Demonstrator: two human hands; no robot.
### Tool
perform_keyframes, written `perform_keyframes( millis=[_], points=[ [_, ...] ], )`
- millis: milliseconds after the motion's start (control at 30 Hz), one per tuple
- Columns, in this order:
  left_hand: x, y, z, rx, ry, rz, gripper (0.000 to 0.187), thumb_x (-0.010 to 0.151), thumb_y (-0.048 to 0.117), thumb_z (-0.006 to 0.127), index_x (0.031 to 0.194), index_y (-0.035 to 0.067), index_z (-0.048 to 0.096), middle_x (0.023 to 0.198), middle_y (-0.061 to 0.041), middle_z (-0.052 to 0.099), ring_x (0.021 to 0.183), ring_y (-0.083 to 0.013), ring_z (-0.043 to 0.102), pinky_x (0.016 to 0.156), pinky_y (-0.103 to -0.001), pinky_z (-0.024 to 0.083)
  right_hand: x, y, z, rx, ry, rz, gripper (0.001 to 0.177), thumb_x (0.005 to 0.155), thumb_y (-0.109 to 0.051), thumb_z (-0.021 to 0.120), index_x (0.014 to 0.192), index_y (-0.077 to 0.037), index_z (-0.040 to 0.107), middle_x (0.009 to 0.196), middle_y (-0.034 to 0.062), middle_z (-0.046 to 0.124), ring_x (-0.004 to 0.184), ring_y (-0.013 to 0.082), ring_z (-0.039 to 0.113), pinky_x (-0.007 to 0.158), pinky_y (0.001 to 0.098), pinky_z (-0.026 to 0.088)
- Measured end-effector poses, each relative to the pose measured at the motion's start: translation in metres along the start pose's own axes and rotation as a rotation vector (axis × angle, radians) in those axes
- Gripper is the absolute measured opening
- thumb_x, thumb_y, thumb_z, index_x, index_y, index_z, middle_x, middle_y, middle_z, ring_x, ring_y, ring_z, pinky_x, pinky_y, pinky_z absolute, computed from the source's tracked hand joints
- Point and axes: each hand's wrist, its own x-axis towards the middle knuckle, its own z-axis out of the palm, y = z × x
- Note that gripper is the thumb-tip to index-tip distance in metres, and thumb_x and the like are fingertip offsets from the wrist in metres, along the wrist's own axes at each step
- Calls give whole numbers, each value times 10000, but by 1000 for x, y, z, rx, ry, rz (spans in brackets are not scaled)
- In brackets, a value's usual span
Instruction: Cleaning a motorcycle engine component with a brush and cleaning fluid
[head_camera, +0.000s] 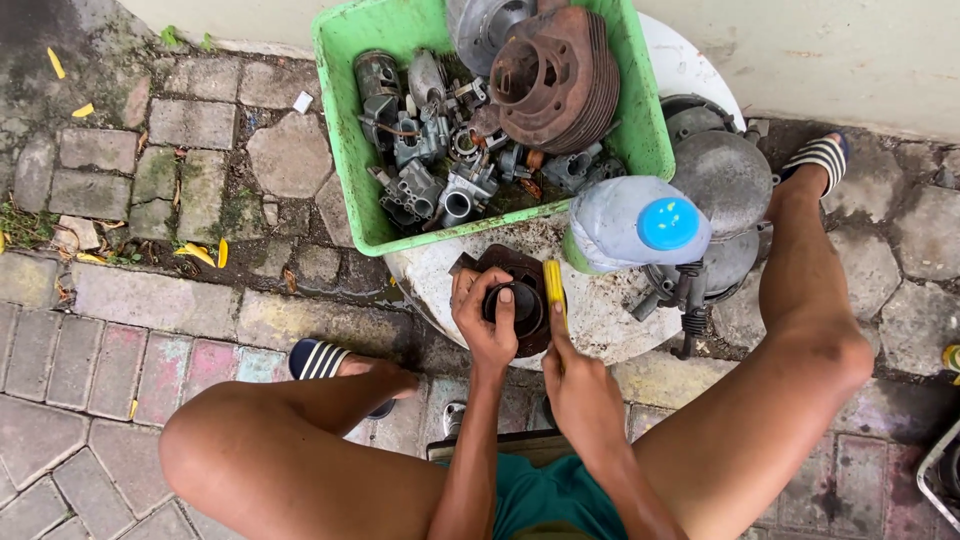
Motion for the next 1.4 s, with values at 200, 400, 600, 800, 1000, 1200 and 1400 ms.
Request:
perform_keyframes(
  millis=[200,400,600,800,1000,1200,1400],
  points=[
    [-3,-6,0,-23,7,-13,407,1003,411,487,941,59,682,862,-52,572,863,-202,529,778,-366,429,-28,4,14,-30,-19,39,669,1011,-204,520,1640,-205,292,531,51,565,395,190,495,421,401,426],
    [-5,-12,1,-18,5,-24,481,1017,493,469,944,70,685,854,-47,558,860,-197,524,788,-367,426,-32,13,20,-72,-22,48,644,999,-239,515,1621,-239,346,625,68,666,477,287,557,476,469,413],
    [-1,-5,1,-1,-3,-30,481,1023,490,459,940,71,679,862,-50,565,859,-204,518,773,-357,409,16,-13,-14,-90,-41,95,653,1036,-224,462,1660,-230,267,542,128,608,437,285,545,497,477,479],
    [-5,-9,3,-42,19,-32,386,1003,414,496,957,85,691,865,-40,583,866,-191,511,787,-369,410,-62,30,32,-96,-154,184,656,990,-307,501,1621,-325,326,701,88,696,610,331,634,557,496,481],
    [-3,-5,0,-24,4,-9,380,1016,383,480,967,67,686,894,-56,613,881,-203,525,808,-376,426,8,-6,-5,-53,-28,77,667,1029,-181,487,1654,-164,253,538,101,643,416,234,576,473,437,518],
    [-10,-11,1,-42,-4,-50,413,1009,413,475,937,64,684,889,-69,655,889,-217,577,814,-394,463,-63,23,43,-3,-28,72,655,1028,-275,453,1647,-194,255,474,62,494,366,212,432,389,418,354],
    [-3,1,-2,-4,4,-32,439,1026,443,465,956,71,687,858,-48,559,859,-207,517,783,-369,415,-23,17,36,142,26,-14,702,1016,-150,482,1651,-68,194,487,75,486,378,194,432,407,386,379]
  ],
)
